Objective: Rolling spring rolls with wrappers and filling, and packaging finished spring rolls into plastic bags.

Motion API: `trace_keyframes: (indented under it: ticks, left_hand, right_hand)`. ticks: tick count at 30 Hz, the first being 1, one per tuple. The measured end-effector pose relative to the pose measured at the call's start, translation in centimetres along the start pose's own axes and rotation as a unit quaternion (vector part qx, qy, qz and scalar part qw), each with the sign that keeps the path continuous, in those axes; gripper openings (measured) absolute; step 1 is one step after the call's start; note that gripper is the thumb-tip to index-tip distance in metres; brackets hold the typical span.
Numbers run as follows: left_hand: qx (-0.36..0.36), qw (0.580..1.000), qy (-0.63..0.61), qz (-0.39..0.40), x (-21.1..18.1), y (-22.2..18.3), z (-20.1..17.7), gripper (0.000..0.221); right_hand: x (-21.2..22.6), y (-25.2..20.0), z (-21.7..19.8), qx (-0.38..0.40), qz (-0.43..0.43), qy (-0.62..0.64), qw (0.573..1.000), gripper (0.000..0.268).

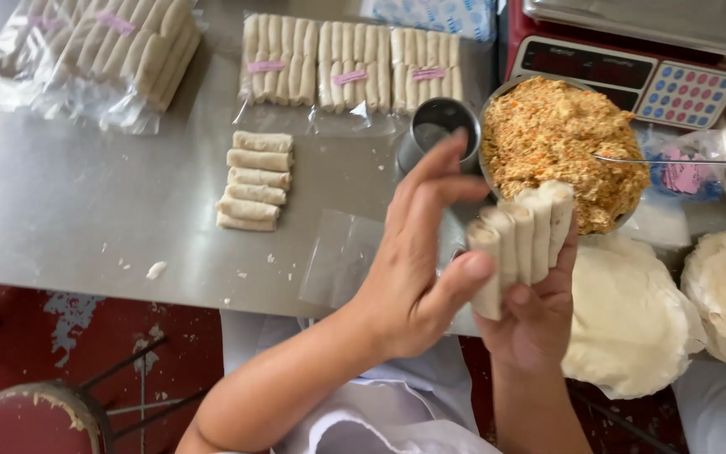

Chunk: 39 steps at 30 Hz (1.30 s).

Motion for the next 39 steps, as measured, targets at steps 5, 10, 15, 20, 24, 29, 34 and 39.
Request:
trace_keyframes:
  ticks: [5,10,15,20,24,29,34,39]
  left_hand:
    - [0.152,0.967,0.203,-0.033,10.3,-11.2,6.9,0.032]
    - [0.248,0.883,0.399,-0.024,14.0,-16.3,9.2,0.029]
    - [0.241,0.950,0.190,0.051,11.6,-12.3,4.9,0.011]
    - [0.318,0.886,0.252,0.225,7.9,-10.6,3.9,0.028]
    - [0.400,0.829,0.326,0.217,10.3,-12.7,5.7,0.041]
    - [0.318,0.838,0.395,0.199,9.2,-11.3,6.4,0.016]
    - [0.358,0.795,0.473,0.127,12.4,-13.0,7.1,0.022]
    - [0.424,0.775,0.468,0.014,14.4,-13.7,5.8,0.024]
  right_hand:
    - [0.9,-4.4,-6.2,0.066,0.140,0.112,0.982,0.092]
    - [1.0,-8.1,-10.4,-0.048,0.159,0.006,0.986,0.092]
    - [1.8,-8.3,-9.4,-0.100,0.122,-0.148,0.976,0.096]
    - [-0.5,-9.0,-9.6,-0.113,0.159,-0.142,0.971,0.094]
    - [-1.7,-9.3,-9.8,-0.158,0.209,-0.176,0.949,0.090]
    - [1.8,-7.5,-5.0,-0.155,0.115,-0.316,0.929,0.085]
    - [1.2,-7.8,-2.4,-0.153,-0.054,-0.482,0.861,0.077]
    - [-0.3,-5.8,-4.5,-0.218,0.120,-0.390,0.886,0.082]
Point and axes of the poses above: each hand's wrist, its own y-axis towards the middle knuckle, its own z-axis out of the palm, x = y × z, the point moved 8 cm from there along y, towards the middle knuckle, and after that the axes turned 13 degrees about z, right-handed, at the moved point
